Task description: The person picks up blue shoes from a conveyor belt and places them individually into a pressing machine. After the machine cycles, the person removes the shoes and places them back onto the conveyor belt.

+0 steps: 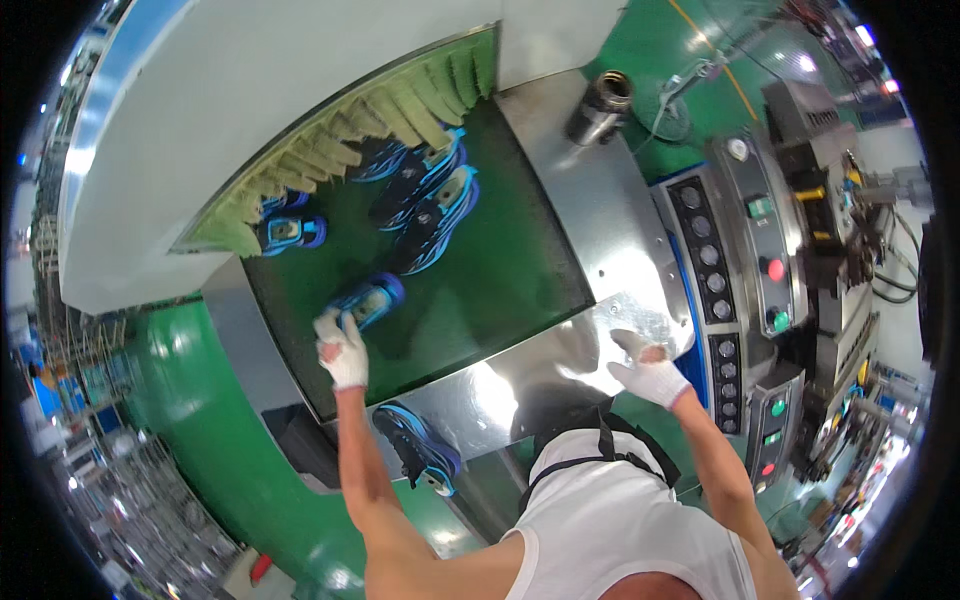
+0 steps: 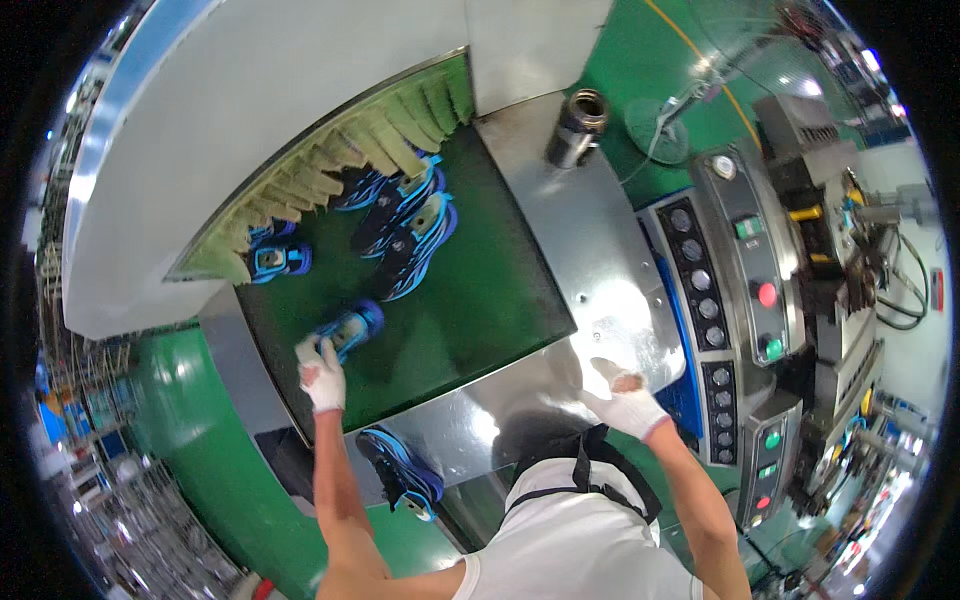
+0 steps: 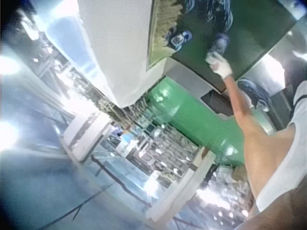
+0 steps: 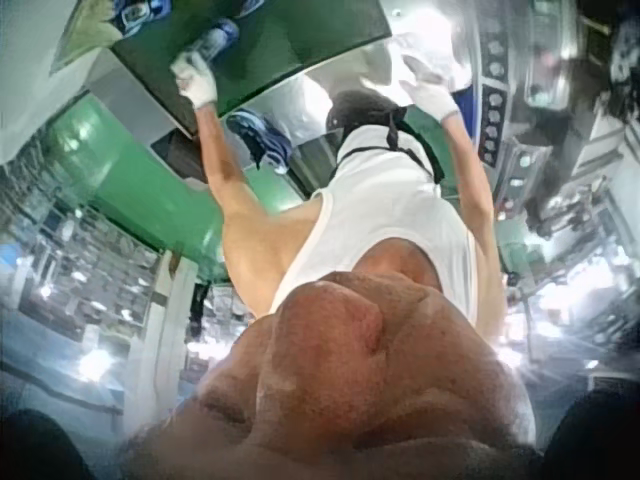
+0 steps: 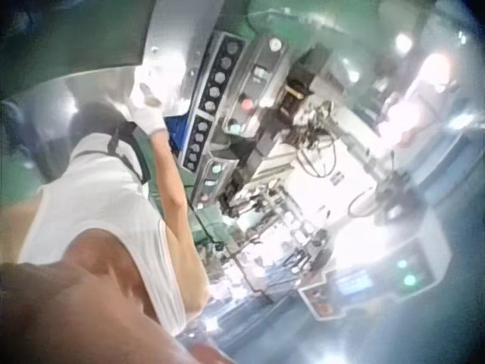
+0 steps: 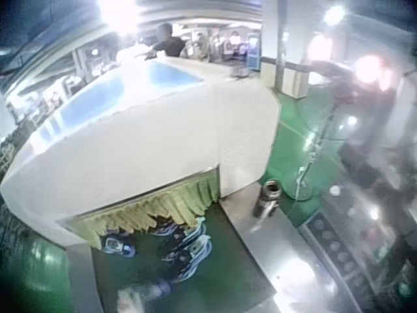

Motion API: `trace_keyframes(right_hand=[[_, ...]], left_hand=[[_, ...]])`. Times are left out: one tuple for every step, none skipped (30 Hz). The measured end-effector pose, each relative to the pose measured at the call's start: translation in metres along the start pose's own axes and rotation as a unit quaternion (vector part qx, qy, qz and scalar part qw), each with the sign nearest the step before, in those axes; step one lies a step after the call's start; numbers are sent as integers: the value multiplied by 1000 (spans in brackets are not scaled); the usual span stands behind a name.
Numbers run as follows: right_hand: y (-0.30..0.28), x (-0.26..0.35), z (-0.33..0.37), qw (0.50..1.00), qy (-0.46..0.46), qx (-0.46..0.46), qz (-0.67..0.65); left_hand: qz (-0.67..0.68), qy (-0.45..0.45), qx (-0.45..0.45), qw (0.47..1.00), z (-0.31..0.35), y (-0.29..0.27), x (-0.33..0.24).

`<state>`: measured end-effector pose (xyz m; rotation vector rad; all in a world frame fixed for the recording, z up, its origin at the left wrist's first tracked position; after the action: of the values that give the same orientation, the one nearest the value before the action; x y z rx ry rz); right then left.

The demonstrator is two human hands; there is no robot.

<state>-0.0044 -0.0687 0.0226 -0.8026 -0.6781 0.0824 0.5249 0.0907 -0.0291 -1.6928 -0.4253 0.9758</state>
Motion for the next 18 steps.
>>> trace_keyframes(right_hand=[[-29,62,-13,996,-9,19,-82],[-36,91,-18,998,-21,60,3],[-39,110,-22,992,-107,64,-9],[-8,98,-25,976,-212,-39,-42],[-38,140,-25,986,-155,38,47],[2,119,-30,975,-167,-39,138],[17,107,-27,983,-109,-42,138],[10,93,-19,986,-84,-87,111],[-4,73,-8,985,-84,-113,102],[-18,51,10,983,-76,-141,90],[-36,27,33,978,-79,-191,35],[-55,5,62,966,-93,-241,-19],[-79,-7,96,951,-75,-299,-25],[-90,-31,123,965,2,-250,-78],[-108,-42,160,949,38,-270,-155],[-123,-46,199,928,65,-287,-230],[-132,-54,241,891,133,-320,-292],[-126,-62,287,851,179,-346,-351]], left_hand=[[20,79,-20,996,28,-2,-24],[34,94,40,994,52,-2,-57],[95,119,91,984,75,0,-87],[126,194,110,967,97,-2,-129],[123,209,144,959,122,3,-161],[172,244,192,935,142,5,-203],[183,297,223,910,160,7,-243],[213,327,263,882,176,3,-286],[252,327,278,867,187,6,-314],[288,328,303,847,197,10,-341],[315,365,320,816,210,6,-377],[337,394,334,787,225,-5,-414],[339,443,345,755,237,-13,-450],[304,493,375,724,254,-23,-490],[330,534,380,679,272,-38,-525],[356,569,383,635,290,-52,-556],[361,591,393,604,306,-61,-583],[363,613,389,585,331,-76,-602]])
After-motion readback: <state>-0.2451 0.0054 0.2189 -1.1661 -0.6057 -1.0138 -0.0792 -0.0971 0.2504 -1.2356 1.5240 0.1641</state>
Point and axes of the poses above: each hand's wrist, its own z-axis away from the middle knuckle, its own y-axis out of the palm, x = y × z, the point moved 4 cm from there along -z, towards the middle knuckle, and after that the axes turned 7 degrees about -y, right-handed, at the moved point
